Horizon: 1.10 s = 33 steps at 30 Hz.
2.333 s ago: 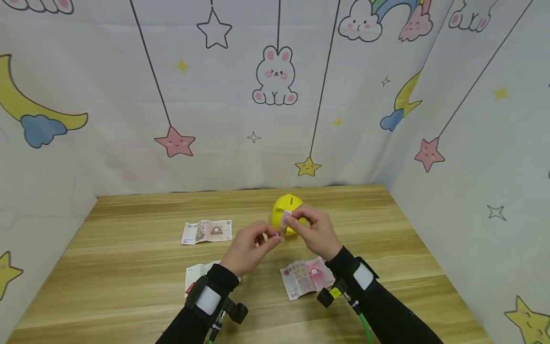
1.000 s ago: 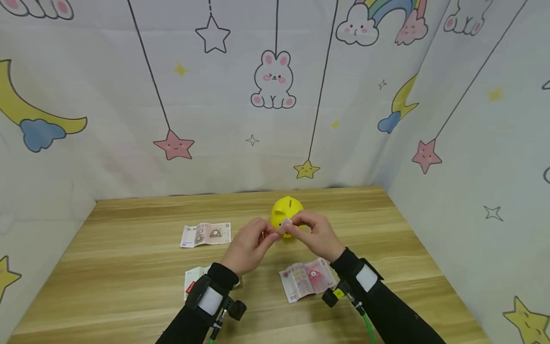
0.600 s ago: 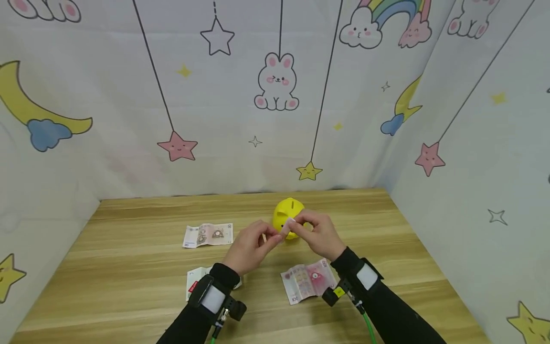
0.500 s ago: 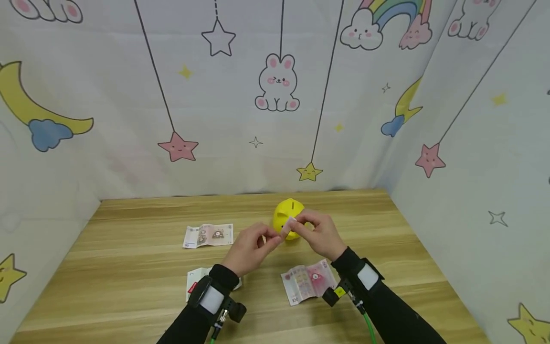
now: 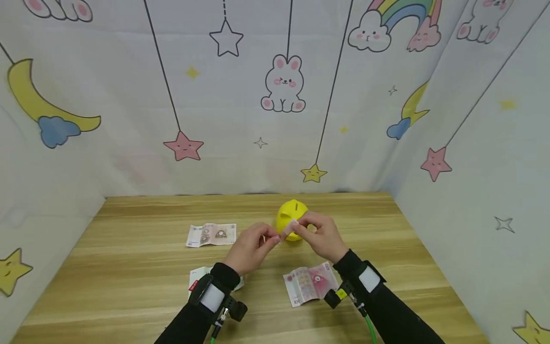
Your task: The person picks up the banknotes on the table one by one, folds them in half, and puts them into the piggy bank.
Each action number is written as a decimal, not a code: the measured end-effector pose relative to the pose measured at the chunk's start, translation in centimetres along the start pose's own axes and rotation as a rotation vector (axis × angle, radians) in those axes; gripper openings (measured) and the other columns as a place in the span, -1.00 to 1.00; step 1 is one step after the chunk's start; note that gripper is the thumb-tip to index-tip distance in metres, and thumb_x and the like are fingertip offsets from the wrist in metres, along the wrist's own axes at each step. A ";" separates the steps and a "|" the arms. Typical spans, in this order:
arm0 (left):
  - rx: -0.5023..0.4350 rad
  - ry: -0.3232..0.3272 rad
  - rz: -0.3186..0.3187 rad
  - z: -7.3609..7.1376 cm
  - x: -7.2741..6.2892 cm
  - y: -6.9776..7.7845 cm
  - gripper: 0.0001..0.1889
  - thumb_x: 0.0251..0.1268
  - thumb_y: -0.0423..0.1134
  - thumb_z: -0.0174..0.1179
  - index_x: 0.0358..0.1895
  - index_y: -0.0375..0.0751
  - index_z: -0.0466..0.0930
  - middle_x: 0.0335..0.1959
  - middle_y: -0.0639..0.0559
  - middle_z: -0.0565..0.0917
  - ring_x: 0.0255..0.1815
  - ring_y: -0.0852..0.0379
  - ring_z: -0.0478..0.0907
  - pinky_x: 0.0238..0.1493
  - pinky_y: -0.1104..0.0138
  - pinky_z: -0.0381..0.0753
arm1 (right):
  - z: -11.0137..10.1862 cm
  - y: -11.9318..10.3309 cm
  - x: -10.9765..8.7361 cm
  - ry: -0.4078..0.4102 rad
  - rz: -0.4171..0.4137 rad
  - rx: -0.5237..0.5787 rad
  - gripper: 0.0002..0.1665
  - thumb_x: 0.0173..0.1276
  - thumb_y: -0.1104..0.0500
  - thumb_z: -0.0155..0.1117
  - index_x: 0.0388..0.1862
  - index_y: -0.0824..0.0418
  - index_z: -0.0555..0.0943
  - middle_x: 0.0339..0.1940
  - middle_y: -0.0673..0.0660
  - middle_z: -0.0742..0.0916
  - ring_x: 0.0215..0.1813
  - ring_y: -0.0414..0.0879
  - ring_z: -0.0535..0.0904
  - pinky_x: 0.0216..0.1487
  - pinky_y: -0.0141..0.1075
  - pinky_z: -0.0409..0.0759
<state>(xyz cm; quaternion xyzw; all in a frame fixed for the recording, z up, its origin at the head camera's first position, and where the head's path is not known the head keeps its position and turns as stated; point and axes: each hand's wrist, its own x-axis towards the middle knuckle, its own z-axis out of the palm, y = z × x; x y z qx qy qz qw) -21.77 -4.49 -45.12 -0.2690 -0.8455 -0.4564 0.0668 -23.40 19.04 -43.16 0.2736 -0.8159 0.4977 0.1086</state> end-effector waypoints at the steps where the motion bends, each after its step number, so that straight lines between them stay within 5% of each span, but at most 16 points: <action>1: -0.006 0.006 -0.012 0.0 0.1 0.0 -0.95 0.52 -0.26 0.35 -0.15 -0.13 0.68 -0.33 0.15 0.55 -0.40 0.23 0.39 -0.36 0.39 0.42 | 0.0 0.0 0.1 0.006 0.000 -0.007 -0.82 0.54 0.33 0.35 -0.33 0.30 0.74 -0.35 0.05 0.73 -0.27 -0.10 0.55 -0.16 -0.31 0.50; 11: -0.036 0.071 -0.142 0.4 0.9 -0.8 -0.77 0.49 -0.12 0.40 0.06 -0.13 0.82 -0.20 0.14 0.70 -0.38 0.17 0.43 -0.34 0.36 0.43 | -1.8 0.0 1.4 0.128 0.052 -0.116 -0.78 0.57 0.24 0.36 -0.36 0.23 0.71 -0.45 0.03 0.66 -0.32 -0.05 0.50 -0.23 -0.27 0.45; 22: 0.185 0.073 -0.183 0.9 2.3 -1.9 -0.46 0.41 0.06 0.45 0.32 -0.14 0.68 0.06 -0.08 0.71 -0.39 0.15 0.47 -0.33 0.30 0.51 | -3.5 1.2 4.0 0.191 0.157 -0.241 -0.74 0.58 0.20 0.34 -0.37 0.26 0.65 -0.46 0.11 0.62 -0.31 0.04 0.49 -0.26 -0.25 0.45; 27: 0.226 0.022 -0.208 1.3 3.8 -2.2 -0.27 0.36 0.18 0.45 0.47 -0.11 0.55 0.36 -0.14 0.64 0.04 -0.07 0.67 0.04 0.07 0.68 | -4.0 1.6 4.9 0.173 0.188 -0.250 -0.71 0.61 0.17 0.29 -0.39 0.22 0.64 -0.48 0.11 0.61 -0.38 0.01 0.45 -0.33 -0.24 0.41; 33: 0.201 -0.094 -0.230 1.5 5.7 -2.8 -0.07 0.31 0.27 0.44 0.65 -0.04 0.34 0.59 -0.15 0.44 0.60 -0.21 0.35 0.54 -0.14 0.34 | -4.2 2.1 5.4 0.165 0.227 -0.264 -0.70 0.61 0.16 0.28 -0.39 0.21 0.61 -0.46 0.12 0.64 -0.42 0.00 0.44 -0.38 -0.26 0.40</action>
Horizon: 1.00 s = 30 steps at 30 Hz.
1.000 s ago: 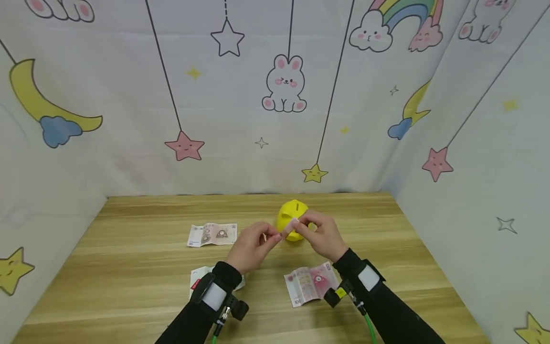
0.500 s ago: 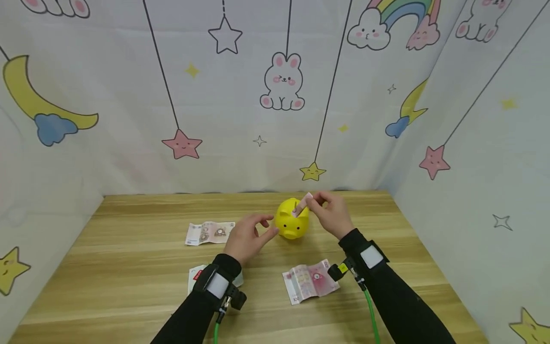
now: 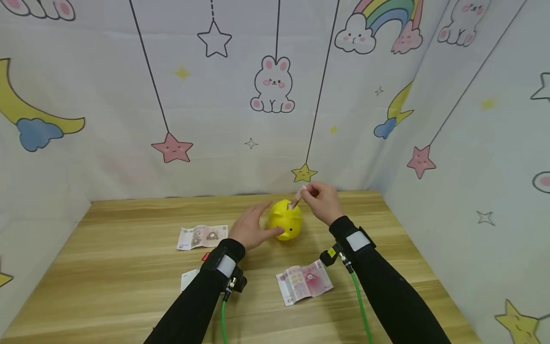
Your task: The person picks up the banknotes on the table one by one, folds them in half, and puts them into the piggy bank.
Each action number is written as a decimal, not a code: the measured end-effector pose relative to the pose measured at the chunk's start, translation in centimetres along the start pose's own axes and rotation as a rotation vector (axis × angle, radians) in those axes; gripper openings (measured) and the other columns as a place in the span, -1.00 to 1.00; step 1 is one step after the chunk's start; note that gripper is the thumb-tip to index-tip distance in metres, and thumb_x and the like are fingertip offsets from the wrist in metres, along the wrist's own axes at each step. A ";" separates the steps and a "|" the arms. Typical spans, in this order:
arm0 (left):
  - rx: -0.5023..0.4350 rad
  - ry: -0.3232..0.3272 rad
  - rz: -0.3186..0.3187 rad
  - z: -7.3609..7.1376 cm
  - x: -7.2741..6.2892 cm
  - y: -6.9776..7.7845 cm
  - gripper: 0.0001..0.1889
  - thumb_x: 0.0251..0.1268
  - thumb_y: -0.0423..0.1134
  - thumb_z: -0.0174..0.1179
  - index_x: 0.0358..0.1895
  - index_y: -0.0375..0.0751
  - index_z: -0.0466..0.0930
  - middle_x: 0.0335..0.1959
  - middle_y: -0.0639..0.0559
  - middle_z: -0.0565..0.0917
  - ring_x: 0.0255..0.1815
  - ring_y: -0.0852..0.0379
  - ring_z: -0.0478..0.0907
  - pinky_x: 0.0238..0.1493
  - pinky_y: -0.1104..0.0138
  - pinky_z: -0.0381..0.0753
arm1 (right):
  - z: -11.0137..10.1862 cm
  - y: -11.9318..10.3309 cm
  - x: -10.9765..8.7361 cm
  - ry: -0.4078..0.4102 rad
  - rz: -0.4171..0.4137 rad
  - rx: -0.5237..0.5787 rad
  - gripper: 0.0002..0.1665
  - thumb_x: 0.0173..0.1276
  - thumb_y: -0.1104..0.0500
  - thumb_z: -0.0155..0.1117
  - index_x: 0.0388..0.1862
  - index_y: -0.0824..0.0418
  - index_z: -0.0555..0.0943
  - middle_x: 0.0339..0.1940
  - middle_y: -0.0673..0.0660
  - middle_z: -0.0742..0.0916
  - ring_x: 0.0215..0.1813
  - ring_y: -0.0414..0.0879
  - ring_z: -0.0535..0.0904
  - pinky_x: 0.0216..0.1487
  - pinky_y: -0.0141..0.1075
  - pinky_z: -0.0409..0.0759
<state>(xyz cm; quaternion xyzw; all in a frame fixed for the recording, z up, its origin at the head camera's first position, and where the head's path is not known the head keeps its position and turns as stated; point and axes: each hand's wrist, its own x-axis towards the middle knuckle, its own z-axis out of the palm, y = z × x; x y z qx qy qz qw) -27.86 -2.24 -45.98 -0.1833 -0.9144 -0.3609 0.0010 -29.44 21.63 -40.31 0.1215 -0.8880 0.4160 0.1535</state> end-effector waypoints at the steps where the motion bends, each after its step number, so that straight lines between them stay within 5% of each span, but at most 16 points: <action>1: -0.016 -0.018 -0.002 0.0 0.3 0.0 -0.05 0.30 0.27 0.45 0.66 -0.04 0.31 0.60 -0.15 0.42 0.61 -0.22 0.33 0.55 -0.14 0.33 | 0.1 0.0 0.1 -0.001 0.008 -0.009 -0.71 0.61 0.15 0.28 -0.39 0.21 0.62 -0.47 0.11 0.63 -0.41 0.00 0.44 -0.38 -0.26 0.41; 15: -0.144 -0.136 -0.021 2.1 3.8 -1.1 0.08 0.28 0.27 0.46 0.73 -0.09 0.13 0.65 -0.18 0.34 0.58 -0.24 0.37 0.51 -0.14 0.39 | 1.3 1.1 1.6 0.001 0.035 -0.065 -0.71 0.54 0.21 0.30 -0.45 0.24 0.58 -0.56 0.06 0.54 -0.45 -0.05 0.43 -0.38 -0.27 0.38; 30: -0.180 -0.128 -0.030 3.1 4.3 -1.4 0.04 0.27 0.22 0.49 0.70 -0.14 0.21 0.60 -0.18 0.41 0.50 -0.22 0.45 0.48 -0.10 0.44 | 1.9 1.4 3.2 -0.088 0.105 -0.172 -0.70 0.53 0.16 0.24 -0.46 0.19 0.53 -0.60 0.01 0.45 -0.50 -0.08 0.37 -0.40 -0.29 0.31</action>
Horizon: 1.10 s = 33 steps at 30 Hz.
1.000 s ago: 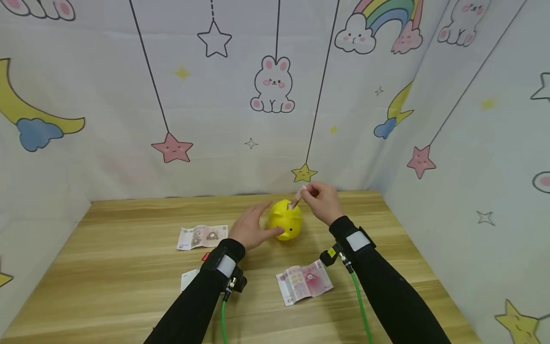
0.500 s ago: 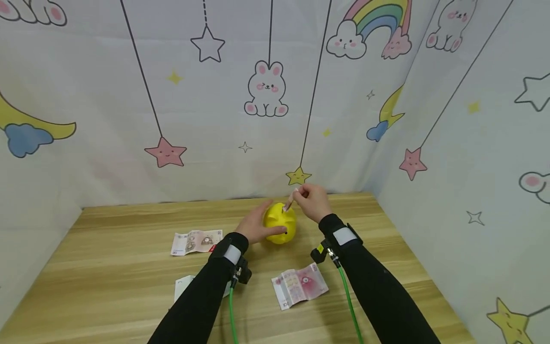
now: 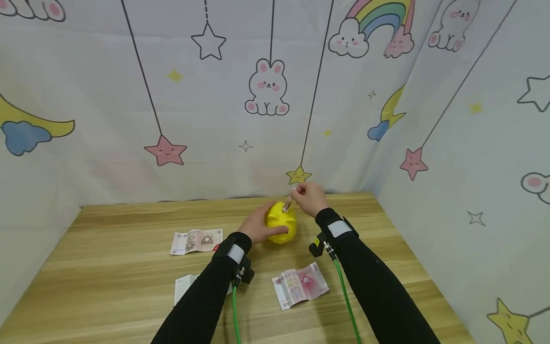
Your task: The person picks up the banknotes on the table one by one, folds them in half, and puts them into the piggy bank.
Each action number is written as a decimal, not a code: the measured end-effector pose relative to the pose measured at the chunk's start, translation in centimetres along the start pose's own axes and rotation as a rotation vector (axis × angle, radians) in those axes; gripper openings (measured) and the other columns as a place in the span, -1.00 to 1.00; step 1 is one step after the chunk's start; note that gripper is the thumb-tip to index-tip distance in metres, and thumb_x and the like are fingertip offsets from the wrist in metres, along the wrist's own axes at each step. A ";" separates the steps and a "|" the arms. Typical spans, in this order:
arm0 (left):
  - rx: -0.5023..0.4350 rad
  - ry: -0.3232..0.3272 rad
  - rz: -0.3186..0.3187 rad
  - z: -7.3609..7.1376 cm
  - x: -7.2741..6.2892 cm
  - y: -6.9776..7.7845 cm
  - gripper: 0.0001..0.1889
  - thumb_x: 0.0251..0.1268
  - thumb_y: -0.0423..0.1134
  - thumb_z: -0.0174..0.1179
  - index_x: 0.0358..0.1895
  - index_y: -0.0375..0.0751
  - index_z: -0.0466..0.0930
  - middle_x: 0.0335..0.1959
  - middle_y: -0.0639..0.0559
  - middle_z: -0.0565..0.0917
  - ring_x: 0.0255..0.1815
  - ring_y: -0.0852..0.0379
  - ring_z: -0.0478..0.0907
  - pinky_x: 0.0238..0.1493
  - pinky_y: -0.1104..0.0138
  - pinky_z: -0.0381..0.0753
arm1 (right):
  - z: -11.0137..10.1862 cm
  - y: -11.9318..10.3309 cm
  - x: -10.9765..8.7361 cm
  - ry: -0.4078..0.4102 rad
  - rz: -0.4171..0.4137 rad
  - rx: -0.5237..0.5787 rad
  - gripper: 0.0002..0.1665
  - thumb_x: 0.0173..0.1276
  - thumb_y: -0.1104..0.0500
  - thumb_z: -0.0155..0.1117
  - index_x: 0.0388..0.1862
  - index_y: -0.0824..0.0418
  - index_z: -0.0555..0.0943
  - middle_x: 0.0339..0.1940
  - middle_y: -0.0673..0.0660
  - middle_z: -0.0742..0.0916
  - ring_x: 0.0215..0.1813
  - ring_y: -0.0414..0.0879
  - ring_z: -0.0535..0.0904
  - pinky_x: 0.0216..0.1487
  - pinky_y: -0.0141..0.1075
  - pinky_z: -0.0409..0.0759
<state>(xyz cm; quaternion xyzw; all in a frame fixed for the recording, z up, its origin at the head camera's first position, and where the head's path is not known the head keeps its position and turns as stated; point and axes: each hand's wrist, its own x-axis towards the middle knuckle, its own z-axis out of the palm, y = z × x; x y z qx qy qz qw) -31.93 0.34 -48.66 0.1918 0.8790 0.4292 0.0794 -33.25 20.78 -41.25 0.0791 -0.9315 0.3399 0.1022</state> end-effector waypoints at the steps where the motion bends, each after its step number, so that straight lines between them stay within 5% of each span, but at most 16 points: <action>1: -0.001 0.001 -0.003 0.0 0.0 0.0 0.04 0.27 0.22 0.49 0.70 -0.13 0.20 0.61 -0.18 0.40 0.51 -0.22 0.44 0.48 -0.10 0.44 | -0.1 -0.2 0.2 -0.011 -0.006 -0.025 -0.70 0.53 0.15 0.23 -0.46 0.18 0.53 -0.61 0.00 0.44 -0.51 -0.09 0.36 -0.39 -0.29 0.30; 9: 0.010 0.001 -0.002 -0.2 0.1 0.1 0.02 0.31 0.20 0.48 0.70 -0.12 0.20 0.57 -0.18 0.44 0.42 -0.17 0.51 0.44 -0.05 0.49 | -0.3 -1.9 2.2 -0.104 -0.079 -0.193 -0.57 0.51 0.15 0.22 -0.60 0.12 0.38 -0.66 -0.04 0.31 -0.58 -0.13 0.23 -0.41 -0.31 0.18; 14: 0.011 -0.010 -0.015 -0.2 0.0 0.4 0.01 0.32 0.19 0.47 0.70 -0.12 0.19 0.56 -0.19 0.46 0.38 -0.18 0.52 0.44 -0.05 0.50 | 0.0 -2.3 2.8 -0.150 -0.052 -0.187 -0.56 0.52 0.16 0.24 -0.62 0.11 0.41 -0.68 -0.03 0.34 -0.58 -0.13 0.27 -0.43 -0.32 0.22; 27: 0.017 0.000 -0.013 0.1 -0.2 0.4 -0.01 0.33 0.19 0.47 0.69 -0.13 0.21 0.53 -0.17 0.49 0.36 -0.17 0.54 0.43 -0.04 0.52 | 1.7 -1.1 2.7 -0.084 0.025 -0.118 -0.49 0.53 0.19 0.27 -0.68 0.14 0.41 -0.72 -0.02 0.38 -0.61 -0.13 0.30 -0.49 -0.33 0.25; 33: 0.011 -0.001 -0.005 0.0 -0.2 0.5 -0.02 0.33 0.17 0.48 0.69 -0.13 0.22 0.51 -0.17 0.51 0.34 -0.16 0.56 0.42 -0.03 0.53 | 1.8 -1.4 1.2 -0.068 -0.028 -0.161 -0.65 0.53 0.19 0.29 -0.52 0.20 0.55 -0.64 0.01 0.46 -0.54 -0.09 0.38 -0.44 -0.33 0.32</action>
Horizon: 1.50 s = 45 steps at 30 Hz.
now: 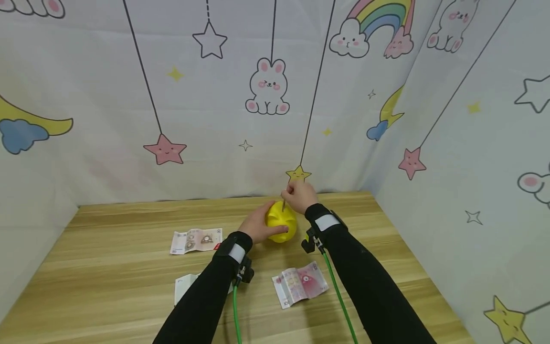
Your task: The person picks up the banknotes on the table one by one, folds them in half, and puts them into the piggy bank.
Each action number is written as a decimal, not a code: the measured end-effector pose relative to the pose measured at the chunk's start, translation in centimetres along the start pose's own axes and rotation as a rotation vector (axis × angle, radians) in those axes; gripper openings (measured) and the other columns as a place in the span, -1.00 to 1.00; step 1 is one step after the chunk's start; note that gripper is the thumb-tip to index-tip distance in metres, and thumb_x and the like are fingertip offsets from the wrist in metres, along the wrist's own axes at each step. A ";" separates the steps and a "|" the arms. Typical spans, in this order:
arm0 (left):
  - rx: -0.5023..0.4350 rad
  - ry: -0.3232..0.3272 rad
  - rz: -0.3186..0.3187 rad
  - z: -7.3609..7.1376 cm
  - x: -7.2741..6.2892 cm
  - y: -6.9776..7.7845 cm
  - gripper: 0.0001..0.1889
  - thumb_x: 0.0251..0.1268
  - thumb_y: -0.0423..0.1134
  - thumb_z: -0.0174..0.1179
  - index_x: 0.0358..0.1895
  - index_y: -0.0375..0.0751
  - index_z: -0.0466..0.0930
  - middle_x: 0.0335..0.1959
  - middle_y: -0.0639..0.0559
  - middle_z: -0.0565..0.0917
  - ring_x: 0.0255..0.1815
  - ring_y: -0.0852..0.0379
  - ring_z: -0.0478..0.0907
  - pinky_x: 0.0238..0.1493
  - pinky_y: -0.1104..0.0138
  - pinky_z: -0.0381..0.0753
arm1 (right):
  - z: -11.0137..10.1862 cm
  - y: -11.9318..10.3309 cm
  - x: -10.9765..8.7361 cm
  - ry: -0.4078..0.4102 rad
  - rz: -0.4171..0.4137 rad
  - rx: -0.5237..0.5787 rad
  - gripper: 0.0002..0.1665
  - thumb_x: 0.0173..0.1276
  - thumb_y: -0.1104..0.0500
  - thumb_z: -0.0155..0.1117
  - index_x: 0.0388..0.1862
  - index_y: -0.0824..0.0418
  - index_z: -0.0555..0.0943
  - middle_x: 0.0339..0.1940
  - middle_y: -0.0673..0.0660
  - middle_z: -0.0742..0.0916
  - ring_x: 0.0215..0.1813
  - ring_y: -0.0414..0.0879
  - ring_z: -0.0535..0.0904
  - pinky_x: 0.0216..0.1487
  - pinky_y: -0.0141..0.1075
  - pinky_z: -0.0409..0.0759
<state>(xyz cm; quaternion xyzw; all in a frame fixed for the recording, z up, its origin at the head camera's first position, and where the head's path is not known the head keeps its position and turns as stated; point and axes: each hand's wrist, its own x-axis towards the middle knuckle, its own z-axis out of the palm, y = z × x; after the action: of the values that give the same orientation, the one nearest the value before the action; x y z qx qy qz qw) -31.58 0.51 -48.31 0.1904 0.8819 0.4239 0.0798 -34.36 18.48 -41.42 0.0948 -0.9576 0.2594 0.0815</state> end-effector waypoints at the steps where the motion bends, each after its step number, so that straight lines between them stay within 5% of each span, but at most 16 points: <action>1: 0.003 0.000 0.003 0.0 0.0 0.0 -0.02 0.33 0.17 0.48 0.69 -0.14 0.22 0.51 -0.17 0.51 0.34 -0.16 0.56 0.42 -0.03 0.53 | 0.1 0.0 -0.3 0.002 -0.018 -0.009 -0.66 0.53 0.19 0.30 -0.50 0.20 0.55 -0.62 0.02 0.48 -0.52 -0.09 0.39 -0.42 -0.33 0.33; 17: 0.032 0.002 0.008 0.1 0.4 -0.4 -0.01 0.35 0.18 0.46 0.69 -0.15 0.21 0.52 -0.18 0.50 0.32 -0.15 0.57 0.39 -0.03 0.54 | 1.2 1.5 -2.2 0.010 -0.169 -0.144 -0.70 0.47 0.14 0.39 -0.47 0.13 0.54 -0.54 0.02 0.55 -0.46 -0.09 0.45 -0.36 -0.30 0.38; 35: 0.016 -0.002 0.035 -0.1 0.2 -0.4 -0.02 0.36 0.16 0.46 0.68 -0.21 0.21 0.46 -0.20 0.55 0.23 -0.13 0.60 0.31 -0.02 0.59 | 1.2 1.4 -2.4 0.055 -0.155 -0.083 -0.78 0.51 0.09 0.41 -0.30 0.20 0.68 -0.41 0.08 0.70 -0.37 -0.06 0.58 -0.26 -0.25 0.61; 45: 0.021 -0.011 0.040 0.0 0.3 -0.4 -0.01 0.34 0.18 0.47 0.68 -0.18 0.21 0.47 -0.19 0.54 0.26 -0.14 0.59 0.34 -0.02 0.57 | 1.4 1.6 -2.4 0.036 -0.183 -0.069 -0.79 0.49 0.19 0.41 -0.37 0.18 0.61 -0.46 0.06 0.62 -0.40 -0.06 0.51 -0.30 -0.27 0.52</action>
<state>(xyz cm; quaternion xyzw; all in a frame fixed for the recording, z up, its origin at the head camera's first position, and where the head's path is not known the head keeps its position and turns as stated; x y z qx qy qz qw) -31.99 0.39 -48.60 0.2113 0.8818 0.4151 0.0739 -32.52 19.41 -43.89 0.1743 -0.9518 0.2192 0.1251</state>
